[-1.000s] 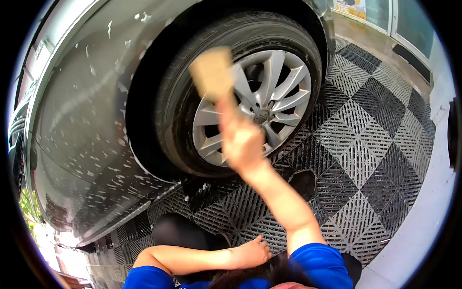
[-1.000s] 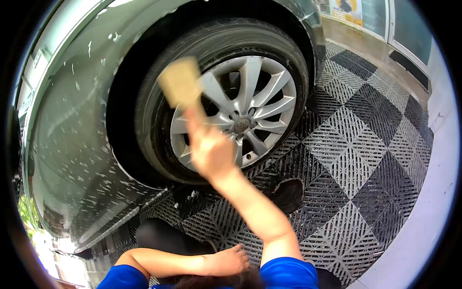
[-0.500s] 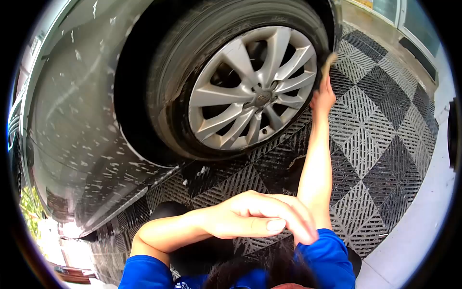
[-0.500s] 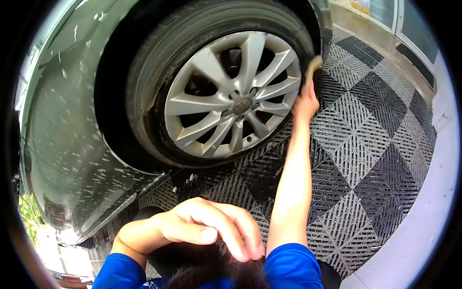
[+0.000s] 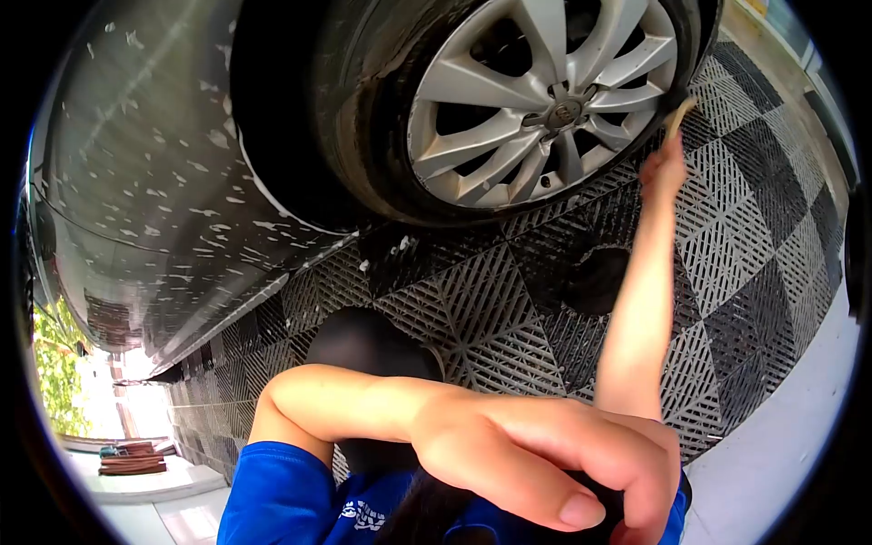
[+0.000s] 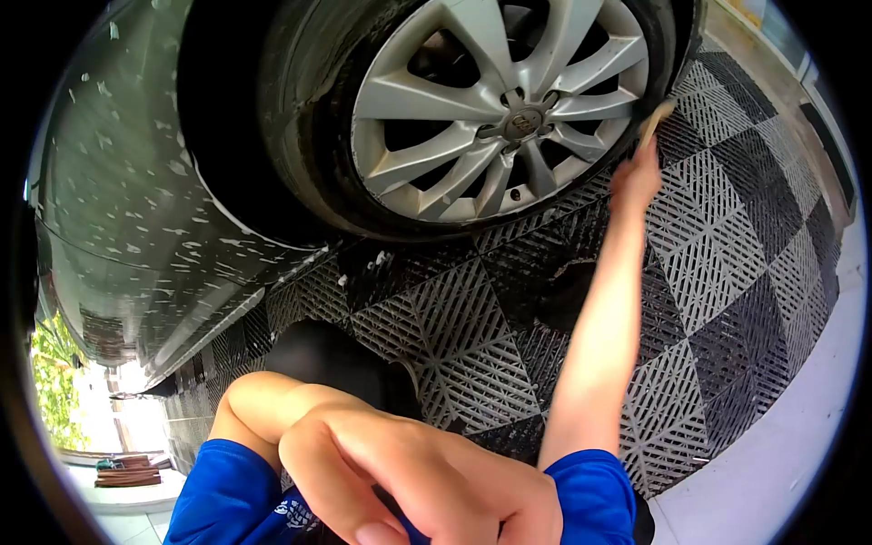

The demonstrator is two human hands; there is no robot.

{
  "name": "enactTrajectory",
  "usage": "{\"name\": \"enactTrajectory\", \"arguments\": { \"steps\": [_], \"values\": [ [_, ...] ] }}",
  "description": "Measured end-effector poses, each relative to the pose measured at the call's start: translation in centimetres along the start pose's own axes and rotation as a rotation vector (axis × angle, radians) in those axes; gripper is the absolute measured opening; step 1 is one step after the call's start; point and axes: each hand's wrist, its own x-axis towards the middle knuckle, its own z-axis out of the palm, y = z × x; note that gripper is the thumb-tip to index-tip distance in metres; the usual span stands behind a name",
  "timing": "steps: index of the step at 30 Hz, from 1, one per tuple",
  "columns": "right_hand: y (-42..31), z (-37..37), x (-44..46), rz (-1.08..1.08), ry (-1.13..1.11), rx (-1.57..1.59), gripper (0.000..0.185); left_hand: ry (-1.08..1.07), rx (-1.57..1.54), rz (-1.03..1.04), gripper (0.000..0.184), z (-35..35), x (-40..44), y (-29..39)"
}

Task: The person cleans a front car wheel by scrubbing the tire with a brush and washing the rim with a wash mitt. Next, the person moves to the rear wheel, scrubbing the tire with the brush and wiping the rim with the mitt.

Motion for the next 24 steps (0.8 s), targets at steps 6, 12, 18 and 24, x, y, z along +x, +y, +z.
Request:
{"name": "enactTrajectory", "arguments": {
  "steps": [6, 12, 18, 24],
  "values": [
    [19.1, -5.4, -10.5, -0.032, 0.089, -0.482, 0.034, 0.261, -0.061, 0.146, 0.018, 2.1, -1.1, -0.6],
    [11.0, -3.9, -1.0, -0.298, 0.071, -0.326, 0.038, -0.084, -0.149, 0.274, 0.023, 0.0, -0.2, -1.8],
    [17.5, -6.5, -3.0, -0.107, 0.089, -0.217, 0.04, 0.015, -0.051, 0.057, 0.02, 0.7, -0.1, -0.6],
    [23.1, -5.0, -13.3, 0.078, 0.171, -0.069, 0.036, 0.122, -0.033, 0.098, 0.017, 0.3, -0.1, -1.3]
  ]
}}
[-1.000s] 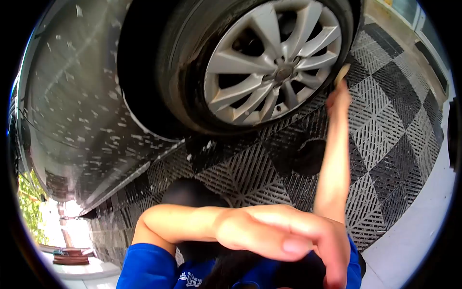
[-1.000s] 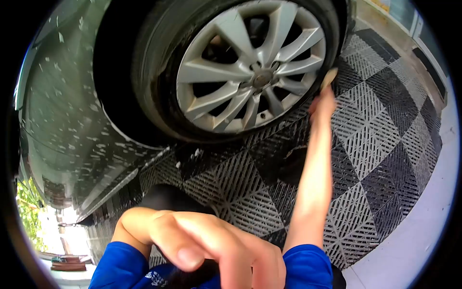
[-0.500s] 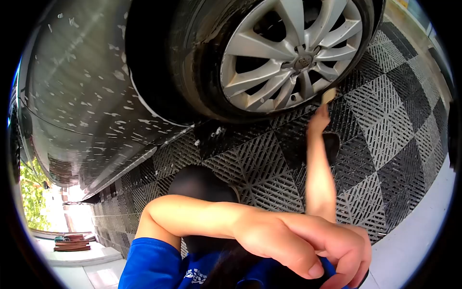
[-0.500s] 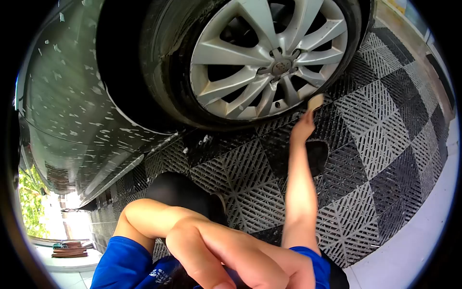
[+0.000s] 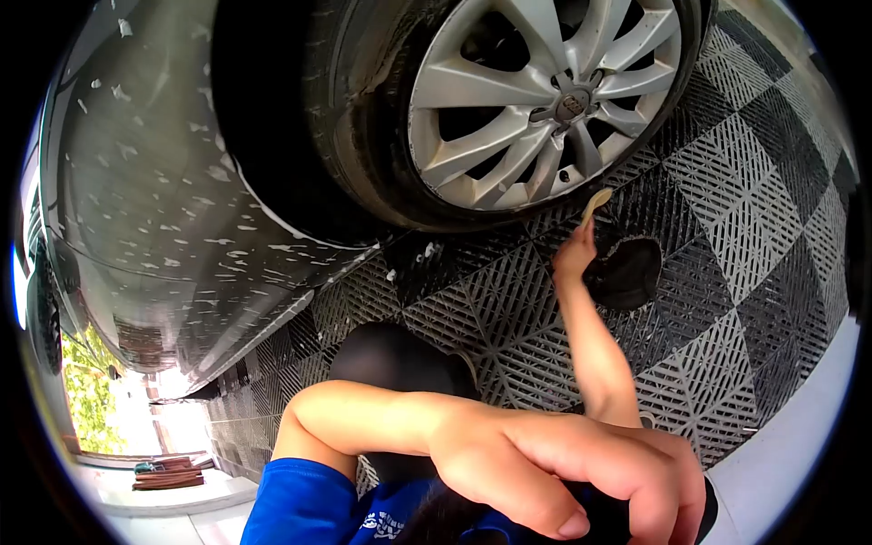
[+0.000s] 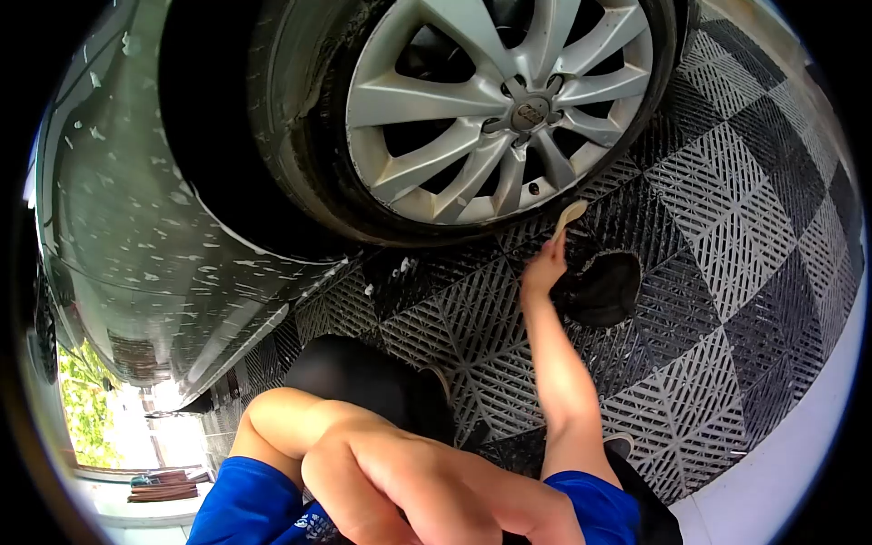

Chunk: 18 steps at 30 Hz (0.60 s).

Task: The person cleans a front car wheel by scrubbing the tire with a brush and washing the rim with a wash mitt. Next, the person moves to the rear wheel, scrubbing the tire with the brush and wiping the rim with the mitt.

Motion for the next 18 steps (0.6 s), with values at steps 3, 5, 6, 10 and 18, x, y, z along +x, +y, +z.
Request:
{"name": "enactTrajectory", "arguments": {
  "steps": [3, 5, 6, 10, 18],
  "values": [
    [-4.1, 0.5, 5.4, -0.078, -0.033, -0.035, 0.042, -0.329, -0.032, -0.537, 0.01, -4.1, 1.4, 1.4],
    [-8.3, 1.1, 6.1, 0.022, -0.038, 0.0, 0.04, -0.556, -0.065, -0.897, 0.013, -6.9, 2.3, 2.3],
    [-9.0, 1.0, 6.4, 0.035, -0.047, 0.0, 0.04, -0.679, -0.086, -1.08, 0.017, -7.9, 2.5, 2.4],
    [-0.1, 2.0, -1.2, -0.4, 0.044, -0.413, 0.039, -0.342, 0.03, -1.347, 0.019, -9.3, 1.0, 1.7],
    [1.7, 4.1, -10.5, -0.14, -0.09, -0.171, 0.047, -0.241, -0.038, -1.525, 0.017, -11.0, -1.0, 0.8]
  ]
}}
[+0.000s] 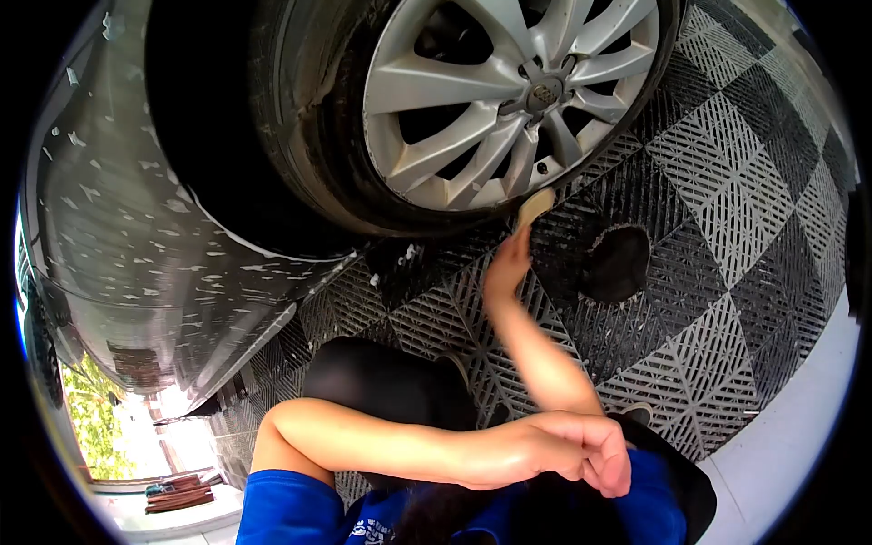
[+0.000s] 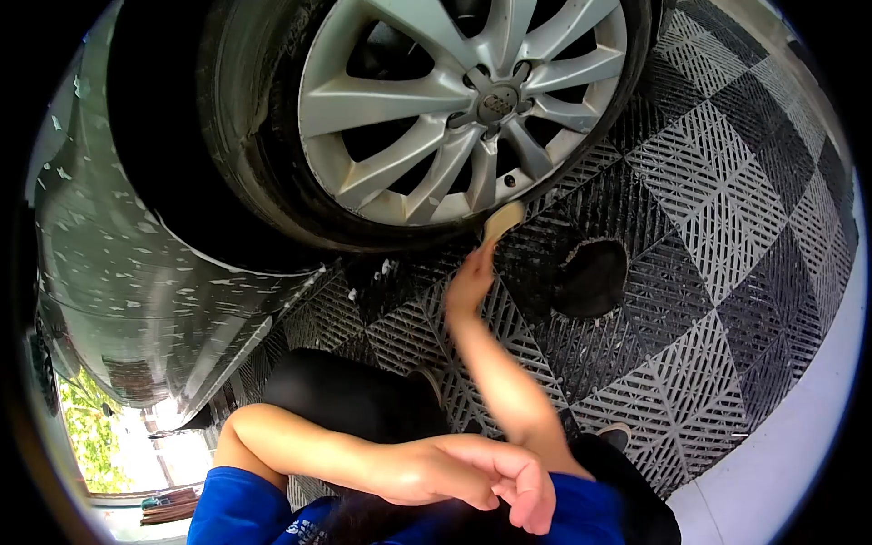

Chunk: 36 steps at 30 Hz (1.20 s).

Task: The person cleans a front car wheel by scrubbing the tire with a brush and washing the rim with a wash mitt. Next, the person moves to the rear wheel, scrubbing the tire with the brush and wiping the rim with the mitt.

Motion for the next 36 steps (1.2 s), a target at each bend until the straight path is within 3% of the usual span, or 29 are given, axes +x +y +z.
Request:
{"name": "enactTrajectory", "arguments": {
  "steps": [2, 4, 8, 9, 10, 13, 14, 15, 16, 17, 19, 20, 21, 22, 25, 27, 28, 31, 33, 36],
  "values": [
    [-0.1, -2.2, 7.6, -0.197, 0.049, -0.147, 0.045, 0.041, -0.015, -0.011, 0.016, -0.2, -0.6, -0.5],
    [-1.9, -4.6, 12.7, -0.197, 0.039, -0.298, 0.044, 0.129, 0.034, 0.01, 0.014, -0.2, -1.3, -0.6],
    [1.2, -4.3, 9.4, -0.376, -0.014, -0.276, 0.045, 0.168, 0.018, 0.019, 0.015, -0.3, -1.5, -1.0],
    [0.3, -2.6, 4.5, -0.059, -0.072, -0.037, 0.046, 0.165, 0.009, 0.006, 0.015, -0.2, -1.4, -0.9],
    [-0.5, -1.1, -0.1, 0.088, -0.133, 0.118, 0.045, 0.162, 0.006, 0.014, 0.015, -0.1, -1.1, -0.8],
    [-5.0, 1.3, -11.5, 0.358, -0.298, 0.266, 0.051, 0.16, -0.001, -0.012, 0.015, -0.1, -0.3, -0.7],
    [-6.2, 1.4, -12.7, 0.498, -0.34, 0.375, 0.051, 0.144, -0.02, -0.012, 0.015, -0.2, -0.2, -0.9],
    [-6.0, 0.8, -12.1, 0.496, -0.355, 0.376, 0.051, 0.125, -0.035, -0.007, 0.015, -0.2, -0.1, -1.0],
    [-3.3, 0.7, -10.0, 0.456, -0.254, 0.432, 0.049, 0.119, -0.032, -0.001, 0.015, -0.1, -0.1, -0.8],
    [0.4, 0.0, -7.1, 0.593, -0.139, 0.739, 0.046, 0.143, -0.029, -0.018, 0.015, 0.1, -0.4, -0.5],
    [4.0, -2.6, -0.7, 0.352, -0.061, 0.551, 0.039, 0.178, -0.036, -0.033, 0.015, 0.0, -0.7, -0.5],
    [2.7, -3.6, 2.4, 0.294, -0.004, 0.305, 0.041, 0.192, -0.043, -0.015, 0.015, -0.3, -0.9, -0.6],
    [4.9, -5.7, 5.1, 0.057, -0.1, 0.057, 0.045, 0.208, -0.053, 0.003, 0.014, -0.4, -1.2, -0.8],
    [3.7, -7.0, 5.9, 0.148, -0.156, 0.056, 0.048, 0.217, -0.057, 0.008, 0.014, -0.4, -1.4, -1.0],
    [2.6, -7.9, 3.0, -0.172, -0.296, -0.203, 0.047, 0.267, -0.056, -0.009, 0.015, -0.5, -1.8, -0.9],
    [2.8, -7.7, -0.5, -0.144, -0.431, -0.291, 0.047, 0.279, -0.054, 0.01, 0.015, -0.5, -2.0, -0.8],
    [1.7, -7.4, -1.4, -0.026, -0.483, -0.263, 0.045, 0.285, -0.054, 0.017, 0.015, -0.6, -2.1, -0.8],
    [1.9, -8.0, -1.1, -0.173, -0.508, -0.404, 0.044, 0.289, -0.052, 0.028, 0.014, -0.5, -2.6, -1.0],
    [0.8, -8.6, 0.0, -0.448, -0.608, -0.581, 0.046, 0.281, -0.051, 0.014, 0.014, -0.3, -2.8, -1.1],
    [-2.2, -7.3, -0.5, -0.573, -0.783, -0.511, 0.046, 0.282, -0.057, 0.005, 0.012, -0.2, -2.7, -1.7]
  ]
}}
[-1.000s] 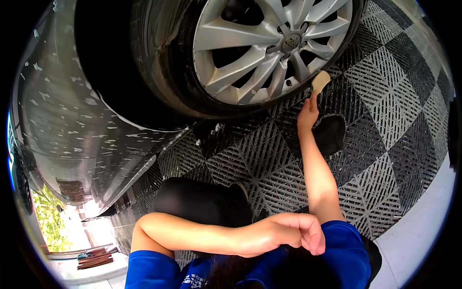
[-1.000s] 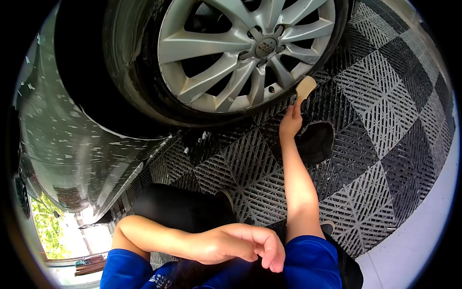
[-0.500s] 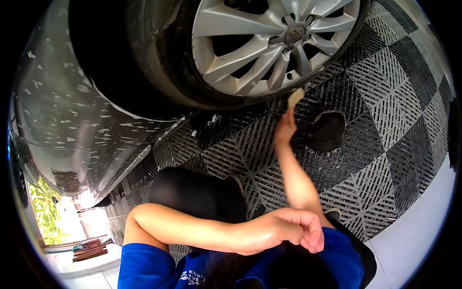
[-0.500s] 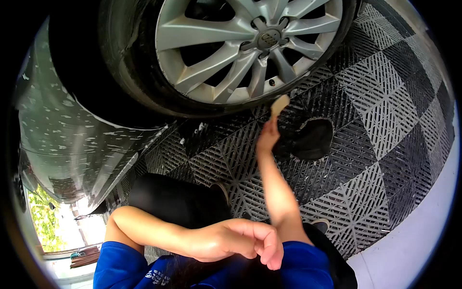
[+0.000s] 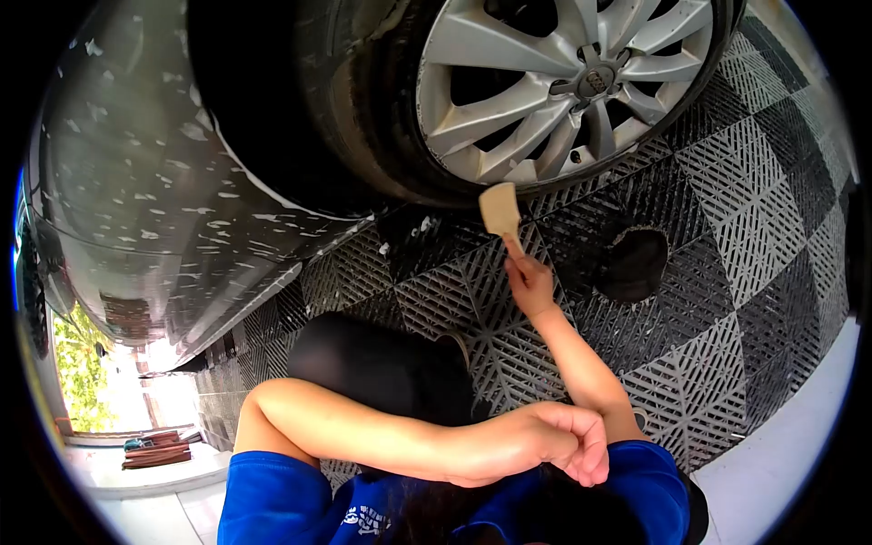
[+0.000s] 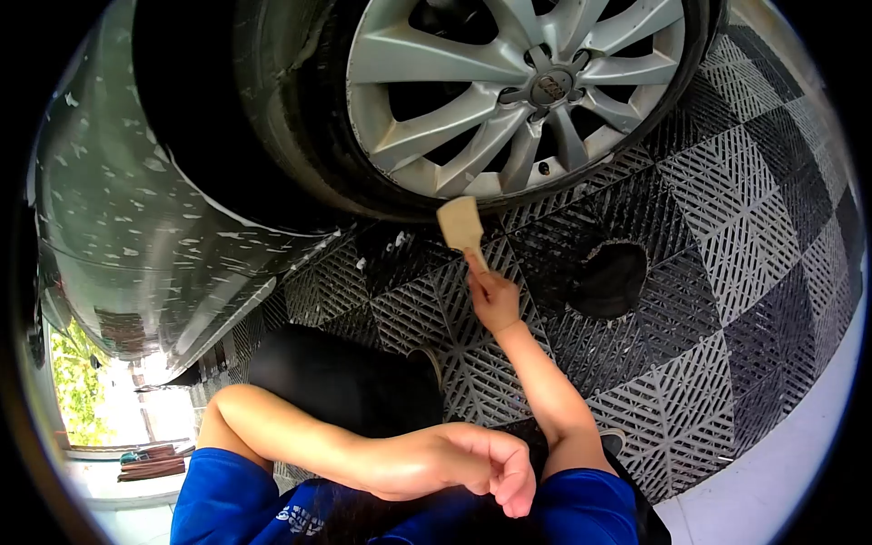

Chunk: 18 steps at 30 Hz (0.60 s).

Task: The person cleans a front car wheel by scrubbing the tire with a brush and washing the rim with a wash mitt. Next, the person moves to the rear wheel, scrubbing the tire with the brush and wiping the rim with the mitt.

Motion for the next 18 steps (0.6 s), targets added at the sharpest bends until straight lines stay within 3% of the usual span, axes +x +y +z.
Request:
{"name": "enactTrajectory", "arguments": {
  "steps": [8, 13, 15, 18],
  "values": [
    [-13.6, 1.3, 8.0, -0.191, 0.031, 0.193, 0.044, -0.049, 0.029, 0.018, 0.012, 0.2, 1.2, -0.4],
    [-19.0, -4.1, 19.3, -0.445, 0.449, 0.373, 0.044, -0.031, 0.15, 0.106, 0.013, 1.4, 0.9, 0.1],
    [-21.1, -9.6, 22.6, -0.286, 0.473, 0.501, 0.043, -0.091, 0.36, 0.256, 0.014, 1.8, 0.8, -0.1],
    [-22.6, -17.0, 25.6, -0.018, 0.562, 0.741, 0.043, -0.128, 0.371, 0.426, 0.016, 1.5, 1.2, -1.2]
  ]
}}
